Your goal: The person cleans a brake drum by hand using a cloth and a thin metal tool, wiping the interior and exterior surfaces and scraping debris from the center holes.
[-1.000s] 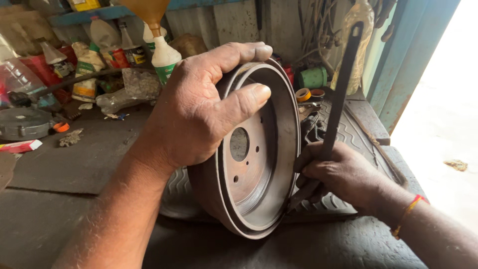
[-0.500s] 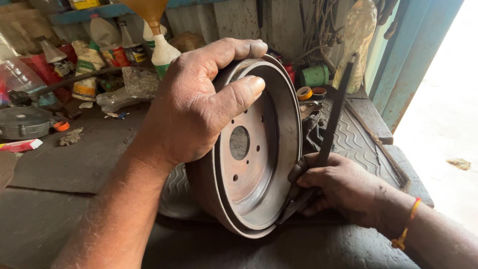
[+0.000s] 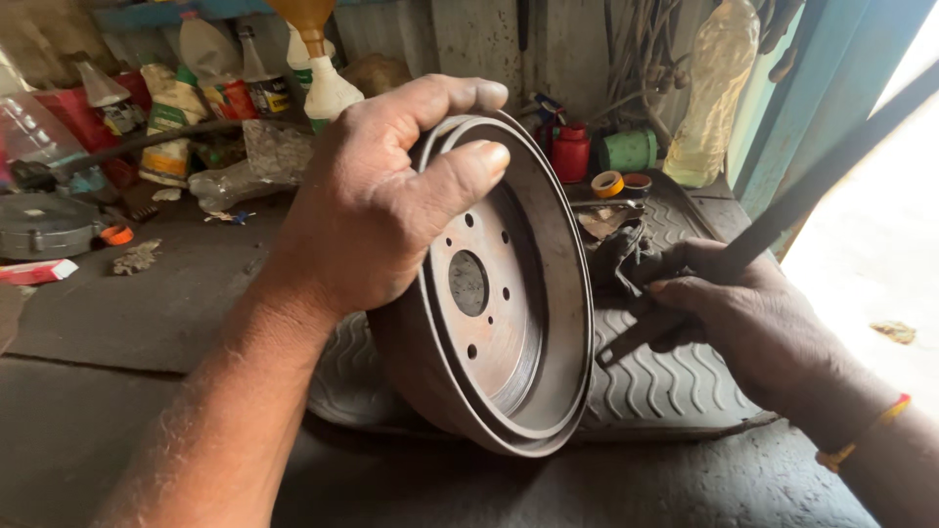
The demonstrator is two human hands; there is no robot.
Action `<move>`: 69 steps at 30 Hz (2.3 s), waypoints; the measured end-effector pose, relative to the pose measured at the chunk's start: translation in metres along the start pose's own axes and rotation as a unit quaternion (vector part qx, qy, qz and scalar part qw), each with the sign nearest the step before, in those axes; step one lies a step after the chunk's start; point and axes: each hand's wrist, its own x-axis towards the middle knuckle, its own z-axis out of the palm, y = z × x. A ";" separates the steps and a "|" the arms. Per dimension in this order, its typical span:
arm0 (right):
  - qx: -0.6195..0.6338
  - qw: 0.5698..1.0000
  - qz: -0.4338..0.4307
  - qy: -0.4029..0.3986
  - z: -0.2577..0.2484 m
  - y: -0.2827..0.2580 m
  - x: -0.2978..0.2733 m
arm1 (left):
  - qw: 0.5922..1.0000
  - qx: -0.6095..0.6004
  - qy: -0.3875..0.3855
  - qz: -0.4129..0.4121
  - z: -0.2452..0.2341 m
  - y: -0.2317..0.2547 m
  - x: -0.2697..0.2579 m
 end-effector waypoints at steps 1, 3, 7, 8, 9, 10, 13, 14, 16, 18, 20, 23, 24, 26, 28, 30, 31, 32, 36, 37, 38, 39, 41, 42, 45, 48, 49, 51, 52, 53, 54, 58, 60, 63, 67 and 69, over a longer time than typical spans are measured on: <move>-0.014 1.000 -0.022 0.009 0.003 -0.005 -0.004 | 1.000 0.015 0.002 -0.011 0.001 0.002 0.000; -0.043 0.997 -0.066 0.026 0.006 -0.014 -0.010 | 1.000 0.022 0.005 0.011 0.004 0.006 0.002; -0.172 0.964 -0.200 0.046 -0.003 -0.021 -0.018 | 0.998 0.066 0.000 -0.004 0.010 0.013 0.007; -0.273 0.937 -0.208 0.063 -0.009 -0.019 -0.020 | 0.998 0.064 0.003 0.017 0.011 0.015 0.008; -0.370 0.900 -0.215 0.079 -0.017 -0.015 -0.019 | 0.997 0.063 0.007 0.039 0.011 0.015 0.009; -0.402 0.894 -0.180 0.080 -0.024 -0.005 -0.019 | 0.996 0.061 0.010 0.057 0.013 0.015 0.008; -0.482 0.862 -0.157 0.007 -0.059 0.041 -0.023 | 0.998 0.031 0.010 0.055 0.016 0.012 0.009; -0.479 0.845 -0.225 -0.073 -0.072 0.056 -0.018 | 0.997 0.033 0.005 0.074 0.015 0.011 0.010; -0.484 0.809 -0.291 -0.165 -0.093 0.081 -0.017 | 0.993 0.035 -0.003 0.110 0.012 0.006 0.014; -0.571 0.784 -0.206 -0.128 -0.111 0.089 -0.032 | 0.997 0.003 -0.026 0.075 0.010 0.001 0.020; -0.549 0.735 -0.377 -0.128 -0.120 0.086 -0.050 | 0.998 -0.009 -0.046 0.036 0.009 -0.005 0.028; -0.521 0.809 -0.258 -0.080 -0.122 0.082 -0.063 | 0.998 -0.006 -0.066 0.000 0.008 -0.017 0.045; -0.479 0.868 -0.124 -0.048 -0.116 0.082 -0.052 | 0.998 -0.008 -0.069 0.003 0.007 -0.023 0.049; -0.335 0.925 0.167 0.063 -0.096 0.074 -0.009 | 0.997 -0.020 -0.074 0.003 0.008 -0.031 0.049; -0.164 0.967 0.165 0.103 -0.079 0.059 -0.008 | 0.996 -0.035 -0.076 0.004 0.012 -0.033 0.056; -0.022 0.987 -0.152 0.056 -0.061 0.048 -0.061 | 0.996 -0.035 -0.083 0.024 0.013 -0.033 0.061; -0.031 0.988 -0.135 0.067 -0.044 0.037 -0.058 | 0.995 -0.039 -0.087 0.031 0.017 -0.032 0.061; -0.042 0.989 -0.116 0.076 -0.030 0.022 -0.046 | 0.996 -0.029 -0.087 0.008 0.021 -0.031 0.060; -0.102 0.987 -0.064 0.107 0.006 -0.013 -0.026 | 0.996 0.024 -0.085 -0.020 0.023 -0.020 0.068; -0.073 0.991 -0.051 0.104 0.009 -0.012 -0.024 | 0.995 0.036 -0.089 -0.019 0.023 -0.021 0.067; -0.043 0.993 -0.039 0.103 0.011 -0.010 -0.022 | 0.995 0.021 -0.091 -0.028 0.022 -0.022 0.067; -0.012 0.994 -0.027 0.101 0.011 -0.007 -0.019 | 0.995 0.006 -0.094 -0.037 0.021 -0.024 0.067; 0.053 0.993 0.001 0.107 0.008 0.001 -0.015 | 0.994 -0.026 -0.101 -0.026 0.020 -0.029 0.068; 0.086 0.990 0.015 0.110 0.007 0.004 -0.014 | 0.994 -0.041 -0.103 -0.008 0.017 -0.032 0.066; 0.079 0.994 0.022 0.070 0.009 0.002 -0.013 | 0.994 -0.036 -0.097 0.020 0.013 -0.035 0.062; 0.046 0.995 0.050 0.073 0.017 -0.007 -0.014 | 0.997 -0.011 -0.081 0.009 0.010 -0.034 0.058; 0.034 0.996 0.054 0.068 0.020 -0.009 -0.014 | 0.997 -0.004 -0.076 0.001 0.010 -0.032 0.056; 0.013 0.996 0.060 0.061 0.022 -0.013 -0.014 | 0.998 0.003 -0.069 0.001 0.010 -0.029 0.053; -0.005 0.997 0.063 0.049 0.021 -0.014 -0.013 | 0.998 0.006 -0.067 0.002 0.010 -0.027 0.052; -0.023 0.997 0.066 0.037 0.018 -0.014 -0.013 | 0.998 0.003 -0.065 0.002 0.009 -0.025 0.050; -0.040 0.996 0.070 0.026 0.015 -0.013 -0.014 | 0.998 0.000 -0.064 0.002 0.009 -0.023 0.048; -0.045 0.995 0.076 0.043 0.022 -0.001 -0.021 | 0.998 -0.005 -0.049 0.043 0.007 -0.014 0.036; -0.004 0.988 0.149 0.041 0.028 0.000 -0.030 | 0.999 -0.010 -0.033 0.038 0.009 -0.007 0.029; 0.021 0.985 0.169 0.027 0.033 -0.004 -0.041 | 0.998 -0.011 -0.019 0.055 0.016 0.004 0.018; 0.028 0.986 0.167 -0.002 0.036 -0.005 -0.050 | 0.987 0.050 0.028 0.152 0.011 0.015 0.004; 0.039 0.985 0.167 -0.014 0.038 -0.006 -0.053 | 0.997 -0.051 0.012 0.060 0.004 0.022 -0.008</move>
